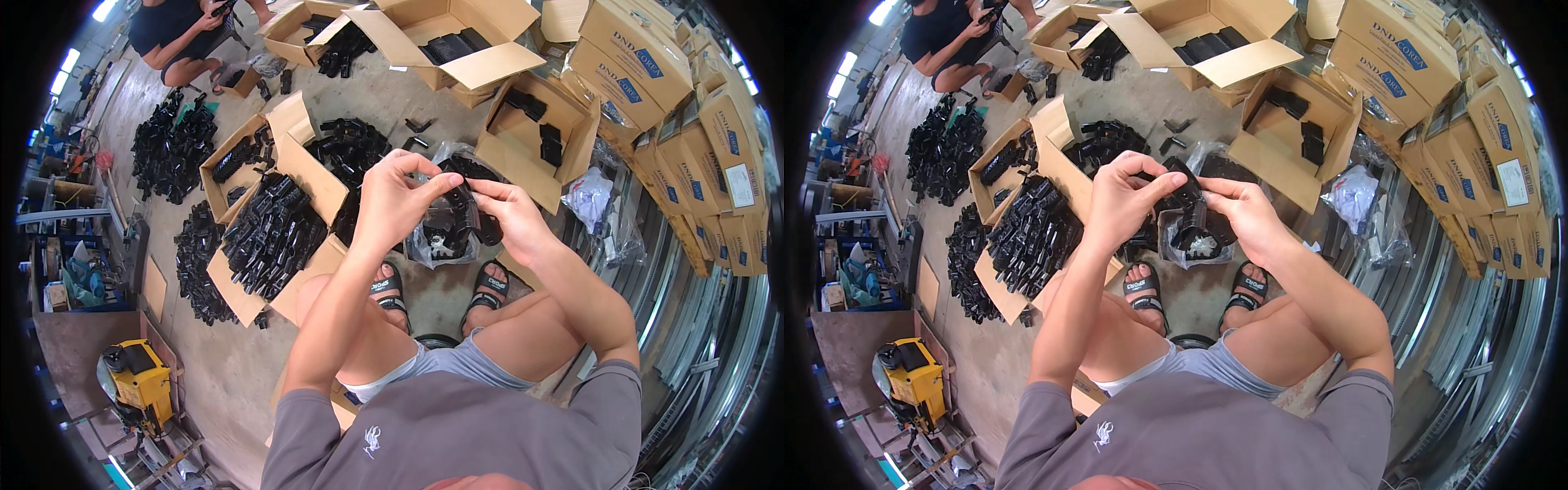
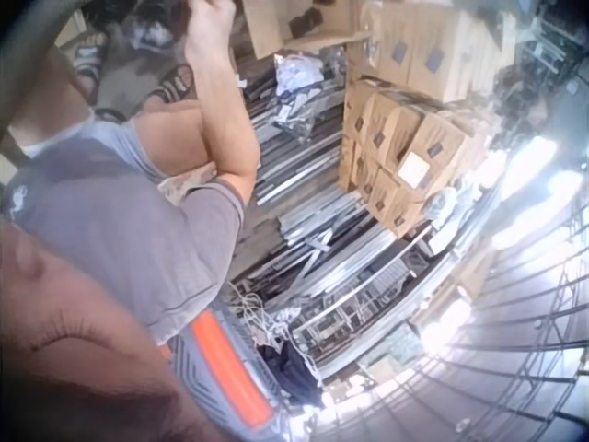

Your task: The person assembles black plastic components by hand while sitting on the floor. The person picks up individual black plastic pieces from boxes and fits them together to form larger assemblies.

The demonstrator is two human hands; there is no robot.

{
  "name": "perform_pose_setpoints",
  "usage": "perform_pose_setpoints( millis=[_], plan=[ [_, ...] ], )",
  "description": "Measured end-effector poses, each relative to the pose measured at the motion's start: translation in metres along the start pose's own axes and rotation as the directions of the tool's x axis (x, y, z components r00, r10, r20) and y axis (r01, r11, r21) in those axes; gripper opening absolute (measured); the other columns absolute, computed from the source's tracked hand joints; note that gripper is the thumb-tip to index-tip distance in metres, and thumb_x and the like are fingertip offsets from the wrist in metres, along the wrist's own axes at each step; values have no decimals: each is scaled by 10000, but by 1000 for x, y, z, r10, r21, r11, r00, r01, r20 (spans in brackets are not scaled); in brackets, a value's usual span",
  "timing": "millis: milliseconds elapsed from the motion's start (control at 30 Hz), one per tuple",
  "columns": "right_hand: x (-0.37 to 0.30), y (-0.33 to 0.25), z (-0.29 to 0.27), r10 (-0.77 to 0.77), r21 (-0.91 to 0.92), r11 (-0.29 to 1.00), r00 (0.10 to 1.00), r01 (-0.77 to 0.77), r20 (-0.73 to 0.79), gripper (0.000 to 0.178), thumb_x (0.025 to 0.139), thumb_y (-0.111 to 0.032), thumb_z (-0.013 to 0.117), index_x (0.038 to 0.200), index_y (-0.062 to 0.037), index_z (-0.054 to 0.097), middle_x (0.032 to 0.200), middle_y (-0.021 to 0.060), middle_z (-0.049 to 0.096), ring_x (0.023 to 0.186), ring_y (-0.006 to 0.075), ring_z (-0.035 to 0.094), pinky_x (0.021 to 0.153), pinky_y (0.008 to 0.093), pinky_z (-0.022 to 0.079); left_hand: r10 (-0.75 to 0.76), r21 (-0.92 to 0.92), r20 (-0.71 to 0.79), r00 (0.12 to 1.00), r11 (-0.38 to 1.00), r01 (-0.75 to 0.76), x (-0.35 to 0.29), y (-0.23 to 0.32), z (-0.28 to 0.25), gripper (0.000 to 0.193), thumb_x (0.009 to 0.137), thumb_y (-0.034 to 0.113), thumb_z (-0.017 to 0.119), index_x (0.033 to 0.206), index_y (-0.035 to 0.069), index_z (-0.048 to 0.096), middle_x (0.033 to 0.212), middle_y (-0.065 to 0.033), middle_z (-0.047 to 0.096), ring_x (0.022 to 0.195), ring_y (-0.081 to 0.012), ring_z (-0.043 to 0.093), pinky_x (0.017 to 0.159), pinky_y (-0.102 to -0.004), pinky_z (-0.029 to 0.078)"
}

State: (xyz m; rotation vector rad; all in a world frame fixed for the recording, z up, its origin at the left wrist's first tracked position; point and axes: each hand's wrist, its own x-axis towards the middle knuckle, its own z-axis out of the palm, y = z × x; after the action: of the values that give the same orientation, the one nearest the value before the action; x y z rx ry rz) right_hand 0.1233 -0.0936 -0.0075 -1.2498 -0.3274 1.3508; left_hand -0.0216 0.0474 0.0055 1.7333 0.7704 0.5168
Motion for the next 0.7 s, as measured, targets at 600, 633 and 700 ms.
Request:
perform_pose_setpoints(
  millis=[600, 633, 700],
  plan=[
    [0, 1, -2, 27, 52, 998, 998, -30, 65, 288, 967, -31, 552, 1233, 39, 634, 1072, 82, 710, 942, 134, 676, 856, 285, 534, 114, 169, -102, 988, 981, -96, 0, -8, -2, 348, 837, 277, 806, 985, 4, 650, 820, -100, 655, 730, -173, 647, 687, -332, 518],
    [-1, 1, -2, 32, 63, 997, 997, -37, 73, 285, 969, -42, 553, 1228, 41, 635, 1067, 82, 710, 945, 137, 677, 856, 289, 535, 135, 130, -71, 988, 984, -125, -1, -11, 1, 321, 877, 243, 763, 1044, 1, 636, 869, -103, 662, 759, -155, 649, 694, -316, 527],
    [-2, -3, -1, 30, 69, 997, 996, -36, 83, 283, 976, -85, 556, 1217, 37, 640, 1064, 83, 708, 941, 143, 680, 844, 292, 540, 179, 47, -8, 984, 983, -179, -3, -14, 6, 282, 957, 175, 677, 1162, -6, 607, 967, -109, 677, 817, -118, 653, 708, -284, 546]
  ],
)
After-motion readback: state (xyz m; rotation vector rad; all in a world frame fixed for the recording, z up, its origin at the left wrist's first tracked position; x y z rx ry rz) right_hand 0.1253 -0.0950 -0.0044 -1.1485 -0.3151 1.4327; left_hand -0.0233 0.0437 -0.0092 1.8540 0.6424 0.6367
